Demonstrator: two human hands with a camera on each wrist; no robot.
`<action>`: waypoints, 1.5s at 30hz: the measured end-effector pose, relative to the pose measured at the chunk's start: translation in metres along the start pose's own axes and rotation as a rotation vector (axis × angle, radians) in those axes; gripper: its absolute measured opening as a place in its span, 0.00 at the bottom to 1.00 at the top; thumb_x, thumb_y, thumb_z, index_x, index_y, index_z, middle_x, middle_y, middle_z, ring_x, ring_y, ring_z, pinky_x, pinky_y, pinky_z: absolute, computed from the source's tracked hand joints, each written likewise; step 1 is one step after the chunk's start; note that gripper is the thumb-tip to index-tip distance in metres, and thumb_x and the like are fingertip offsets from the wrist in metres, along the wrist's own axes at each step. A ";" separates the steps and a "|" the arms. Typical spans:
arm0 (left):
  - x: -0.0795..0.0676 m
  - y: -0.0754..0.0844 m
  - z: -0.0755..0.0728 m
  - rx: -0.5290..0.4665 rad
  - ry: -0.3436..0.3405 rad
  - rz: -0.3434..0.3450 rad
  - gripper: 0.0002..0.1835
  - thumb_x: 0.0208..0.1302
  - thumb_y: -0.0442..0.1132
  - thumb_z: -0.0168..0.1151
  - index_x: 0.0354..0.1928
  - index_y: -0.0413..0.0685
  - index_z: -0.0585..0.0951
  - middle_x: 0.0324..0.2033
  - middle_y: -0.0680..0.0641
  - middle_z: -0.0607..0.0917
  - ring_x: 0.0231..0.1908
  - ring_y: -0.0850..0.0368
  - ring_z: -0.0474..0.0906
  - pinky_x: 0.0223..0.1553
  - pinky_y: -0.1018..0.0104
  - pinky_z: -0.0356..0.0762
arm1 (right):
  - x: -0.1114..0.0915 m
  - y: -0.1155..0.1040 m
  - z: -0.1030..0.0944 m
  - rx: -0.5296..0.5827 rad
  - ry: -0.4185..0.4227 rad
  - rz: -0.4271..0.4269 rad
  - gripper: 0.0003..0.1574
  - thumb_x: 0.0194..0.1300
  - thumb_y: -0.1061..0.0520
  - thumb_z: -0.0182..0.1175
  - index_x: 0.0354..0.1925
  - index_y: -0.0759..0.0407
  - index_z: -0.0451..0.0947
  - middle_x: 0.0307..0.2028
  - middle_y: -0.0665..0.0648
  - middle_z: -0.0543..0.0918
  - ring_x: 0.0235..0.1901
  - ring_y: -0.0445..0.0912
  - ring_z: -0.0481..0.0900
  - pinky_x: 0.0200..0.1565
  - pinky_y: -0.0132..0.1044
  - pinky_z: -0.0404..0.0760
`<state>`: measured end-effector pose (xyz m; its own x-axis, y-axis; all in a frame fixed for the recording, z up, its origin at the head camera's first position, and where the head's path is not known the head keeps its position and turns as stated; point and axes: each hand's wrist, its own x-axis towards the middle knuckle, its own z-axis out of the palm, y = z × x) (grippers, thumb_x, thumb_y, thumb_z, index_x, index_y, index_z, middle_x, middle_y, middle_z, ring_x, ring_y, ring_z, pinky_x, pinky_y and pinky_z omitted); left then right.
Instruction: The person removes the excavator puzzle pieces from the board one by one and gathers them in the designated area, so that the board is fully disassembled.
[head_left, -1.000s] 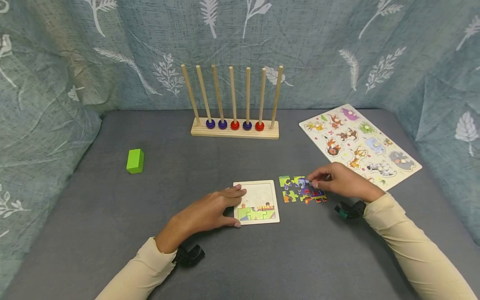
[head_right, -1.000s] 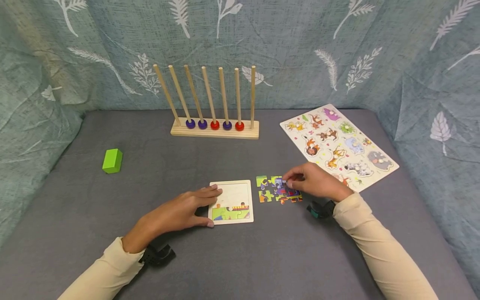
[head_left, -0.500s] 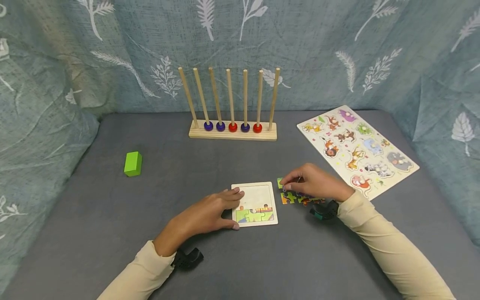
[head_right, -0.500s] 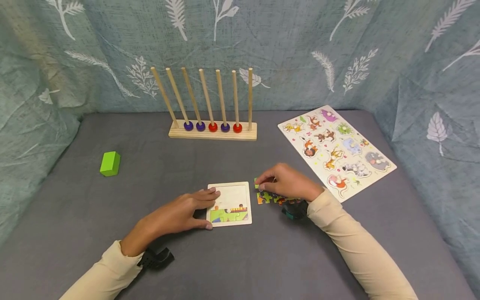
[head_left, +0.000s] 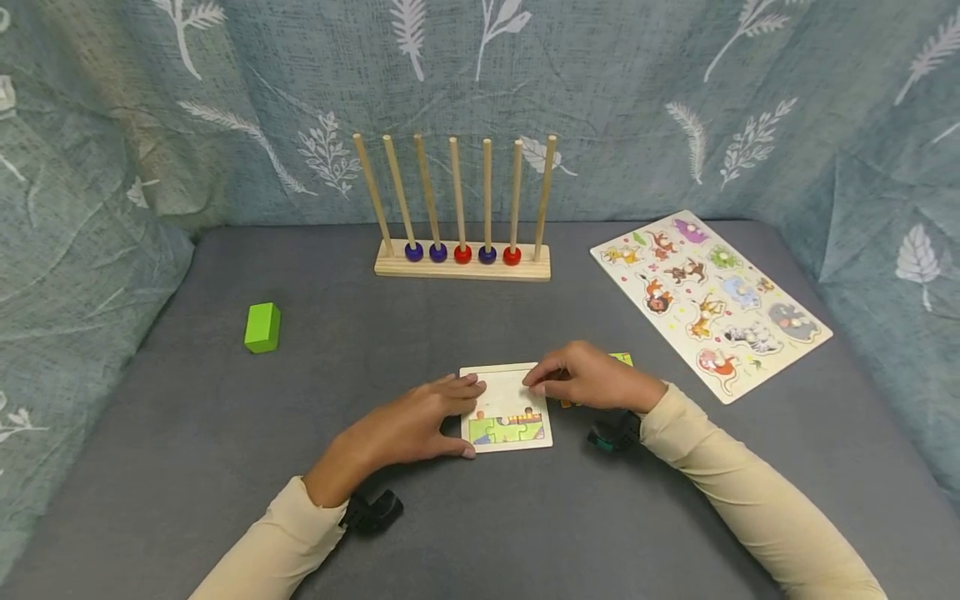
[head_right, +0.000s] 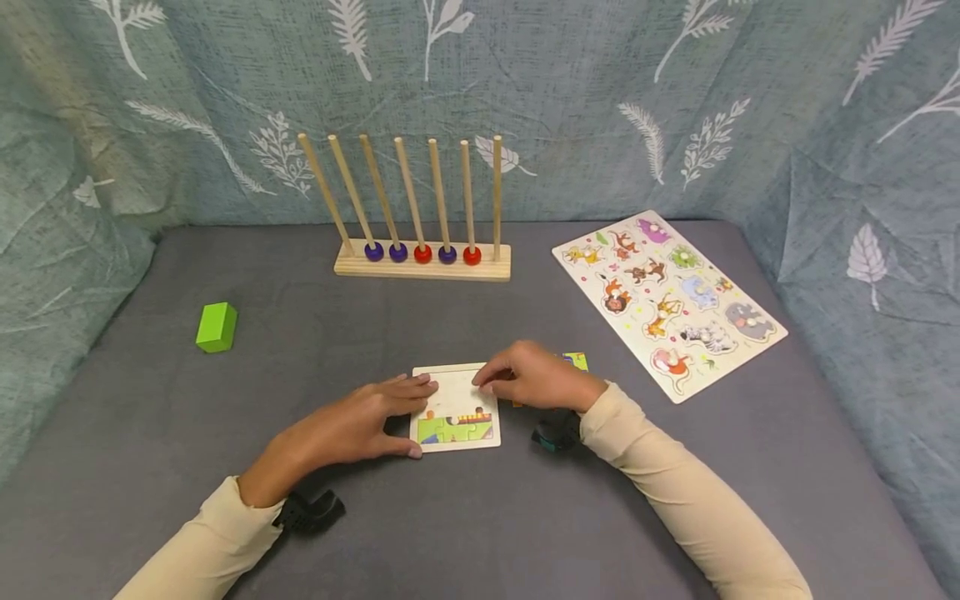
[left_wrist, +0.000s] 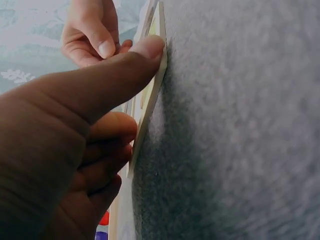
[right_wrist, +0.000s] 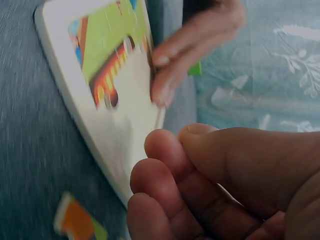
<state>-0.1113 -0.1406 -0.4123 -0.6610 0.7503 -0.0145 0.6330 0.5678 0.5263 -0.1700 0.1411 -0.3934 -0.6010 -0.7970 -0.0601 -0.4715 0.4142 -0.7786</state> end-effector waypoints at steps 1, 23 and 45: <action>0.000 -0.001 -0.001 -0.001 -0.001 0.005 0.36 0.57 0.48 0.72 0.63 0.34 0.74 0.67 0.41 0.69 0.69 0.44 0.60 0.67 0.49 0.58 | 0.002 0.000 0.002 0.001 -0.006 -0.013 0.11 0.67 0.65 0.60 0.46 0.64 0.85 0.40 0.55 0.86 0.30 0.37 0.78 0.32 0.32 0.79; 0.012 -0.013 -0.003 -0.091 -0.047 0.027 0.44 0.54 0.54 0.73 0.66 0.35 0.70 0.72 0.44 0.61 0.72 0.47 0.51 0.67 0.50 0.58 | 0.022 -0.018 0.035 0.018 -0.088 -0.090 0.10 0.67 0.65 0.60 0.45 0.64 0.85 0.40 0.51 0.86 0.32 0.34 0.75 0.35 0.30 0.78; 0.011 -0.015 -0.003 -0.114 -0.073 -0.012 0.48 0.52 0.55 0.74 0.71 0.42 0.65 0.72 0.45 0.59 0.72 0.49 0.51 0.68 0.51 0.57 | 0.029 -0.022 0.042 0.047 -0.051 -0.088 0.13 0.66 0.68 0.58 0.46 0.64 0.84 0.44 0.54 0.86 0.37 0.34 0.76 0.38 0.29 0.77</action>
<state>-0.1294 -0.1415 -0.4178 -0.6346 0.7686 -0.0814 0.5725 0.5382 0.6186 -0.1497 0.0902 -0.4045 -0.5241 -0.8514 -0.0210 -0.4896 0.3213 -0.8106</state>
